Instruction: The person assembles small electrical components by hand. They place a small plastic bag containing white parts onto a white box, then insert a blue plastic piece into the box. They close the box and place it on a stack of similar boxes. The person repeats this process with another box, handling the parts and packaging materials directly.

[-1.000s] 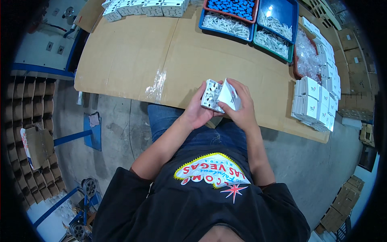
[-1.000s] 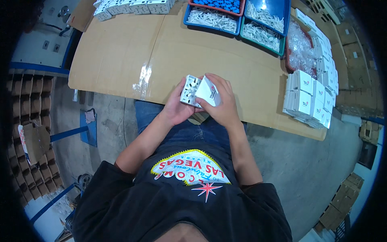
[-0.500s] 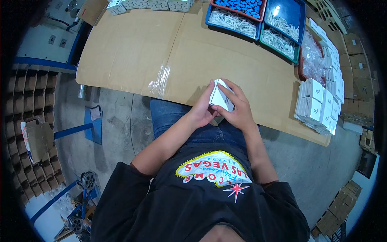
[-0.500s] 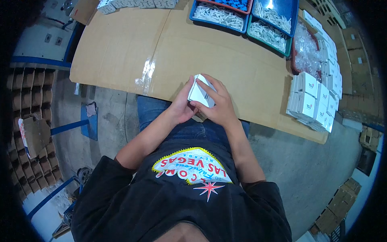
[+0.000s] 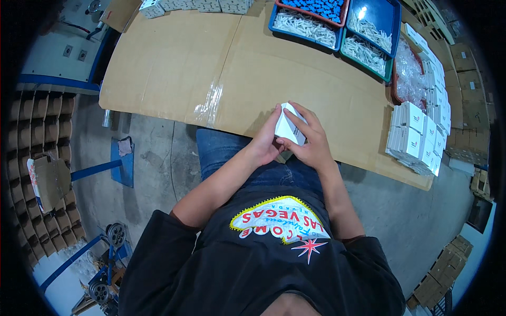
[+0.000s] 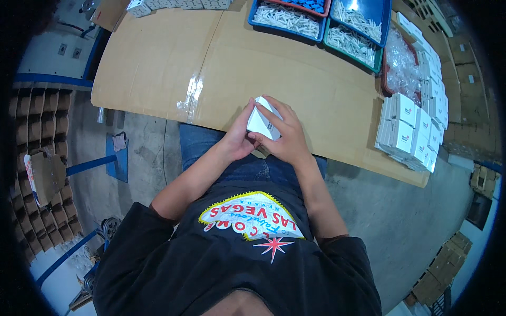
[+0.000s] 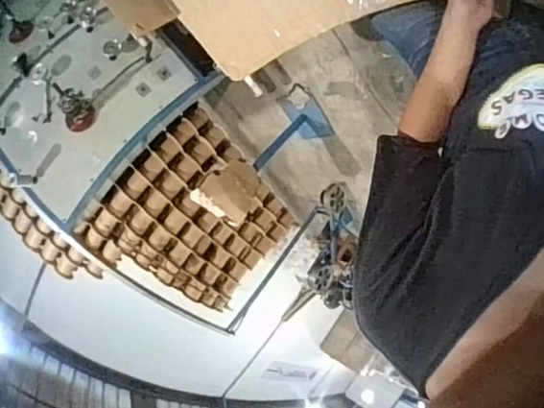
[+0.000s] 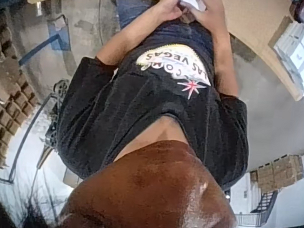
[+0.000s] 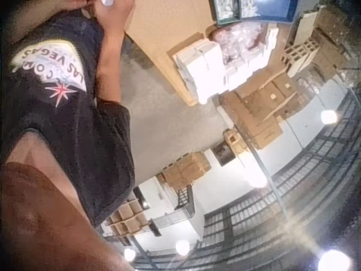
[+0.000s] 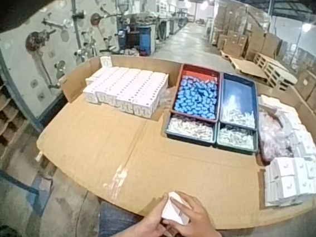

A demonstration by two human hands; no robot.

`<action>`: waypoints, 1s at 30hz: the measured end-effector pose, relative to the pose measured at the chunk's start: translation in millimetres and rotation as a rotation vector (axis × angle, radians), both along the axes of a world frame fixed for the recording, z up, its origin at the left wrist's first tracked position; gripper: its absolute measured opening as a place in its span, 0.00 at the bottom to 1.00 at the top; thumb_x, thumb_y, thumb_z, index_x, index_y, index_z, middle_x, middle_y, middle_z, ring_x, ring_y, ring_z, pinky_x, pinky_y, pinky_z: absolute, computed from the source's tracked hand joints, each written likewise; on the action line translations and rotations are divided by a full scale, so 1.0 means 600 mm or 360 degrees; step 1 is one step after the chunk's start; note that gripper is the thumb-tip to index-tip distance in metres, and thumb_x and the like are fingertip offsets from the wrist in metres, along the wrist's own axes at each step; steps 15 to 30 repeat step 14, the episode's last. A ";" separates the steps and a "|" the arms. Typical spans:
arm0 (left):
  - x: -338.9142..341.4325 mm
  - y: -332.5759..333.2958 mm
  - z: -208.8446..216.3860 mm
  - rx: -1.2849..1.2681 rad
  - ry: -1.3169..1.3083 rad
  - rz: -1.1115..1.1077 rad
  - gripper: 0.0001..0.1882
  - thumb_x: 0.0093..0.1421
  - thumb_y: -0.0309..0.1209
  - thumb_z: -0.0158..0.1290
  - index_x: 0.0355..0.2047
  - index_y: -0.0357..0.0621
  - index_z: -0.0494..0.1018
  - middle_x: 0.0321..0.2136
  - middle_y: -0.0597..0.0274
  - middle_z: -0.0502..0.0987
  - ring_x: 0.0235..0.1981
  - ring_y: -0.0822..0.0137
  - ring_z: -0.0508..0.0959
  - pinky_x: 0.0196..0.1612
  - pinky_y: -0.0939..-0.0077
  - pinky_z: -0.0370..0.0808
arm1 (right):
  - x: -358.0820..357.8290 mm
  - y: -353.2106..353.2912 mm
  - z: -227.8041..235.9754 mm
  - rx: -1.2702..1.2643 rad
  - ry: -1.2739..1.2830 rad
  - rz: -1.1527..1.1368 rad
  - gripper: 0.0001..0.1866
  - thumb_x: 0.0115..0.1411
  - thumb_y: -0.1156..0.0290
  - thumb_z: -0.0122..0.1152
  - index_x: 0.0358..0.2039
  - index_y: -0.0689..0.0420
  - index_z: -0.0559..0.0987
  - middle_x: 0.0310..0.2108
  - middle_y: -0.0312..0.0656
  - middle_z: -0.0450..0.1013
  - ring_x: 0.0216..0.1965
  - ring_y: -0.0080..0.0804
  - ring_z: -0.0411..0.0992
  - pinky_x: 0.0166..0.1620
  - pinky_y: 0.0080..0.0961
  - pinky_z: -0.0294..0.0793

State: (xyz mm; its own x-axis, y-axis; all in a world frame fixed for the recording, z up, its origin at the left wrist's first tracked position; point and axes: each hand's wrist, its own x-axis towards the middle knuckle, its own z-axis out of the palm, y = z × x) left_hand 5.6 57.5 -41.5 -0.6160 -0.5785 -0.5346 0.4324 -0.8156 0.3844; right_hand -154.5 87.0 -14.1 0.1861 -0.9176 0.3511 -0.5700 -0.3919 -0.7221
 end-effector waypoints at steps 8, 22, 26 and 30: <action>0.003 0.002 0.003 0.0004 -0.0058 0.0005 0.31 0.72 0.63 0.37 0.58 0.56 0.71 0.46 0.67 0.79 0.45 0.70 0.80 0.48 0.71 0.78 | 0.002 -0.002 -0.011 0.0029 -0.0034 0.0025 0.36 0.48 0.58 0.79 0.59 0.51 0.80 0.63 0.51 0.70 0.59 0.53 0.71 0.60 0.44 0.71; 0.003 0.006 -0.001 -0.0057 -0.0147 -0.0008 0.32 0.72 0.63 0.36 0.61 0.56 0.70 0.49 0.66 0.78 0.49 0.71 0.79 0.51 0.70 0.77 | -0.002 -0.001 -0.019 0.0061 -0.0009 0.0082 0.37 0.49 0.57 0.79 0.60 0.50 0.79 0.66 0.52 0.67 0.64 0.53 0.68 0.63 0.45 0.68; 0.003 0.006 -0.001 -0.0057 -0.0147 -0.0008 0.32 0.72 0.63 0.36 0.61 0.56 0.70 0.49 0.66 0.78 0.49 0.71 0.79 0.51 0.70 0.77 | -0.002 -0.001 -0.019 0.0061 -0.0009 0.0082 0.37 0.49 0.57 0.79 0.60 0.50 0.79 0.66 0.52 0.67 0.64 0.53 0.68 0.63 0.45 0.68; 0.003 0.006 -0.001 -0.0057 -0.0147 -0.0008 0.32 0.72 0.63 0.36 0.61 0.56 0.70 0.49 0.66 0.78 0.49 0.71 0.79 0.51 0.70 0.77 | -0.002 -0.001 -0.019 0.0061 -0.0009 0.0082 0.37 0.49 0.57 0.79 0.60 0.50 0.79 0.66 0.52 0.67 0.64 0.53 0.68 0.63 0.45 0.68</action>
